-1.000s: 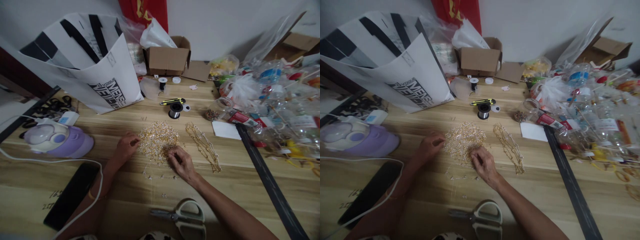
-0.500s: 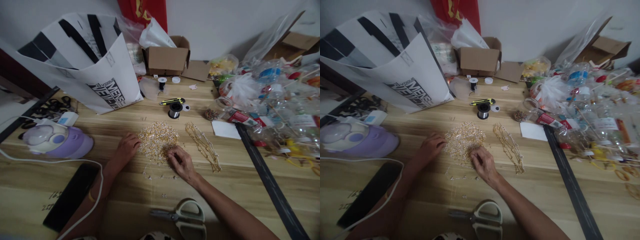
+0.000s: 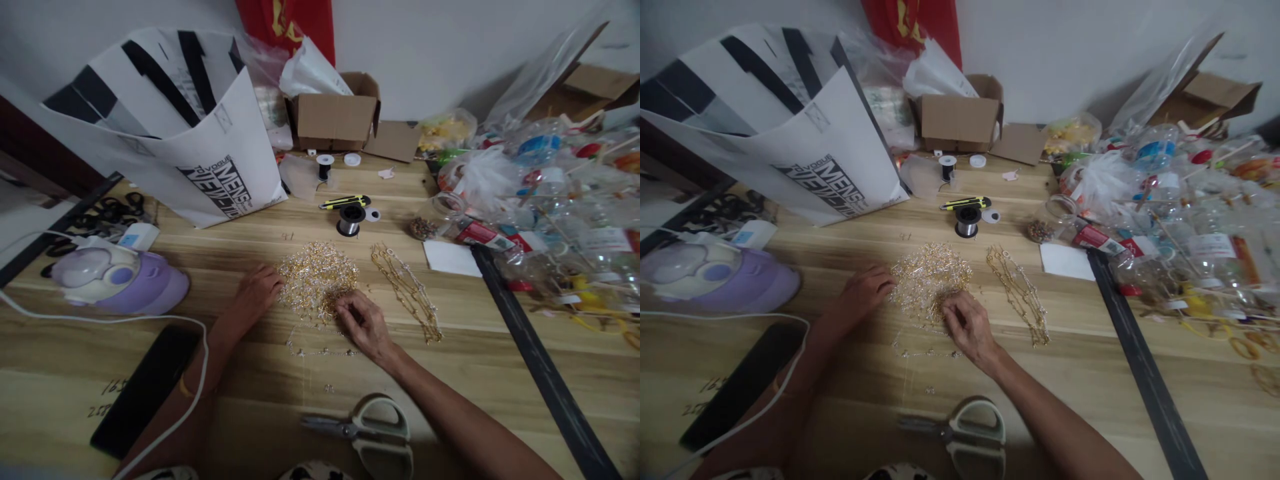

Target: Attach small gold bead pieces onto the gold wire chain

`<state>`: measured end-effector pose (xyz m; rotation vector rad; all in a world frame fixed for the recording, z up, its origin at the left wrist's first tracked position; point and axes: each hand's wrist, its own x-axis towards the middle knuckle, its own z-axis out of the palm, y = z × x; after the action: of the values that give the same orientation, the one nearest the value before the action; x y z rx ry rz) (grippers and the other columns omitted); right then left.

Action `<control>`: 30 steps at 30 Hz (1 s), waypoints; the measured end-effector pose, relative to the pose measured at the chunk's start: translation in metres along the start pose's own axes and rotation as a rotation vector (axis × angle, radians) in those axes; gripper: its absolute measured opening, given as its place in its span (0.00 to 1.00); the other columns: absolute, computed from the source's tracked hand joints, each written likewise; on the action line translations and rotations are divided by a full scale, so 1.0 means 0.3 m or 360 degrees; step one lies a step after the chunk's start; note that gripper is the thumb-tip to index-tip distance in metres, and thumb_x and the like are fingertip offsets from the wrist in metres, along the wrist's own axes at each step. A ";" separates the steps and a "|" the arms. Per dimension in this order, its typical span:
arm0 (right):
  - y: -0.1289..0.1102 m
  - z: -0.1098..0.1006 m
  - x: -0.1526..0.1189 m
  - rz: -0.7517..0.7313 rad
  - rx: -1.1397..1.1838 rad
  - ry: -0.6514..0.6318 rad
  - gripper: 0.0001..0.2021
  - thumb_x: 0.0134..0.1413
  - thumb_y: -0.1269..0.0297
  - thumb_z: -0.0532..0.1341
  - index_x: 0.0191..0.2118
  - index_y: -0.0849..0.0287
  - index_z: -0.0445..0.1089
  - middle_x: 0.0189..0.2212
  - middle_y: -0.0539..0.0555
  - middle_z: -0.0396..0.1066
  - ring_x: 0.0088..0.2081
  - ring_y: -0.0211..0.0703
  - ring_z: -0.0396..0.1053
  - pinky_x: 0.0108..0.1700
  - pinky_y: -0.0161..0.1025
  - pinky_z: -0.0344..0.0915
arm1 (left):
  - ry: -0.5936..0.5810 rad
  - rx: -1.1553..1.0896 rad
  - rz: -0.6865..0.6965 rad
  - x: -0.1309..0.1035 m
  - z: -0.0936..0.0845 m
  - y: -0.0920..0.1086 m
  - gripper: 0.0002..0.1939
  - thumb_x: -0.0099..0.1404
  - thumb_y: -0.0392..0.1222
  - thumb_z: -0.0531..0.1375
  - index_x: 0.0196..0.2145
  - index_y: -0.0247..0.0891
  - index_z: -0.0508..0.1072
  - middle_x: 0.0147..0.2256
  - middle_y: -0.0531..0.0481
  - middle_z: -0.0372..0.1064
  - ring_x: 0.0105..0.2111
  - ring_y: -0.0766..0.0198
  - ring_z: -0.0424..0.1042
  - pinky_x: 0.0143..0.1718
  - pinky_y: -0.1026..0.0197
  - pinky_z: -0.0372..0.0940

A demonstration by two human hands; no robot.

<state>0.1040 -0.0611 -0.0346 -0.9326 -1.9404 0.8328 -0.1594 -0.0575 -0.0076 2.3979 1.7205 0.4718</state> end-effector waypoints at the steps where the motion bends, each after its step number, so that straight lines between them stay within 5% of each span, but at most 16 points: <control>1: 0.000 0.000 0.000 -0.0001 0.0005 0.0000 0.07 0.60 0.67 0.54 0.32 0.57 0.66 0.27 0.53 0.66 0.30 0.41 0.64 0.32 0.38 0.61 | -0.0001 0.0000 -0.0006 0.001 0.000 0.001 0.09 0.65 0.35 0.54 0.29 0.38 0.72 0.31 0.49 0.69 0.36 0.57 0.65 0.42 0.55 0.60; 14: -0.003 -0.005 -0.001 0.0001 0.0047 0.0035 0.06 0.60 0.68 0.55 0.33 0.58 0.67 0.28 0.52 0.66 0.31 0.41 0.64 0.33 0.37 0.61 | 0.0111 -0.0205 -0.0070 -0.005 0.008 -0.014 0.06 0.63 0.37 0.56 0.29 0.39 0.72 0.31 0.49 0.72 0.36 0.58 0.68 0.43 0.56 0.62; 18: -0.009 -0.007 -0.001 0.0023 0.0076 0.0076 0.07 0.61 0.66 0.54 0.32 0.58 0.67 0.27 0.52 0.65 0.30 0.40 0.64 0.33 0.37 0.61 | 0.0304 -0.0287 -0.0069 -0.007 -0.008 0.009 0.06 0.63 0.39 0.57 0.30 0.39 0.72 0.31 0.49 0.72 0.35 0.59 0.69 0.42 0.57 0.63; 23: -0.008 -0.012 0.001 0.0094 0.0175 0.0123 0.08 0.60 0.64 0.56 0.31 0.59 0.67 0.27 0.52 0.65 0.30 0.39 0.63 0.34 0.36 0.60 | 0.0490 -0.0559 0.0078 0.013 -0.009 0.124 0.05 0.62 0.39 0.59 0.29 0.38 0.72 0.28 0.52 0.72 0.31 0.64 0.70 0.37 0.61 0.64; 30: -0.003 -0.017 0.013 0.0378 0.0470 0.0300 0.10 0.58 0.59 0.58 0.31 0.60 0.68 0.27 0.51 0.67 0.31 0.39 0.64 0.35 0.35 0.61 | 0.0070 -0.0751 0.0489 0.016 0.049 0.324 0.07 0.64 0.35 0.58 0.28 0.36 0.72 0.26 0.51 0.70 0.30 0.65 0.68 0.34 0.63 0.63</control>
<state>0.1066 -0.0571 -0.0302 -1.0319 -1.5150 1.0925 -0.0661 -0.0840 0.0087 2.3029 1.0910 0.8665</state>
